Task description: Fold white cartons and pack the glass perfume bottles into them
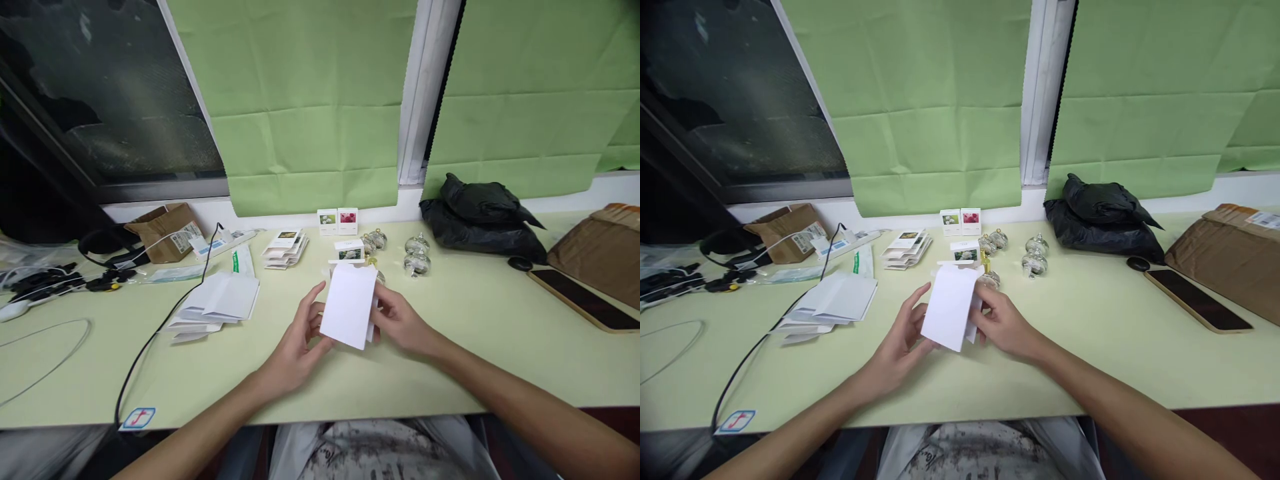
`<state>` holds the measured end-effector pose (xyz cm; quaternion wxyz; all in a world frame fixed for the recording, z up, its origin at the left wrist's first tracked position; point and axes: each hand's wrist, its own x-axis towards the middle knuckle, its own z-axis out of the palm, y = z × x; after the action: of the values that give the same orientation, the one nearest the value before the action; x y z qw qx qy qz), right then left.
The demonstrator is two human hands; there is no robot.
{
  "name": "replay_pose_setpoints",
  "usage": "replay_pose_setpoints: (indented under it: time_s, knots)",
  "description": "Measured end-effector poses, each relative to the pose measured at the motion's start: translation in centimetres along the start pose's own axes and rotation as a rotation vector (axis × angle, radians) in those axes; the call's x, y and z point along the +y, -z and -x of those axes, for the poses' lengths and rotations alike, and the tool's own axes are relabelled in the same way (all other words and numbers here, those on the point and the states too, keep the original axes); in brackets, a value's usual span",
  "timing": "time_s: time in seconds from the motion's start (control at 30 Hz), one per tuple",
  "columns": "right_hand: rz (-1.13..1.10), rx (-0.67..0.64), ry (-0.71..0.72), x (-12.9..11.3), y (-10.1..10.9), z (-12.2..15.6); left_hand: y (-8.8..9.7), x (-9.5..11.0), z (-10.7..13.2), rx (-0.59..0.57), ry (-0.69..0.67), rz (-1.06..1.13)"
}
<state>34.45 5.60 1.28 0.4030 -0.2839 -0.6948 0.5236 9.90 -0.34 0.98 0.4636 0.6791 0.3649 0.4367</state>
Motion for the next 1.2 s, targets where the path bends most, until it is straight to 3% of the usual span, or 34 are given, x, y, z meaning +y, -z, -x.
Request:
replay_pose_setpoints:
  time_s: [0.17, 0.33, 0.57, 0.73, 0.93, 1.2]
  knots:
    - [-0.018, -0.089, 0.023, -0.4, -0.3, 0.2, -0.3, -0.5, -0.5, 0.055, -0.008, 0.072]
    - [0.033, -0.095, 0.056, 0.1, -0.6, 0.1, -0.2, -0.5, -0.6, 0.11, 0.02, 0.081]
    - [0.1, -0.04, 0.112, -0.1, 0.0, -0.1, 0.4, 0.5, -0.4, -0.047, -0.008, 0.158]
    - [0.051, -0.047, 0.168, -0.6, 0.0, 0.2, 0.1, 0.1, -1.0, 0.043, 0.07, 0.177]
    - [-0.148, 0.011, 0.153, -0.8, 0.1, -0.1, 0.2, -0.2, -1.3, 0.124, 0.055, 0.238]
    - [-0.132, -0.091, 0.101, 0.4, 1.8, -0.9, 0.0, -0.3, -1.5, 0.016, 0.04, 0.131]
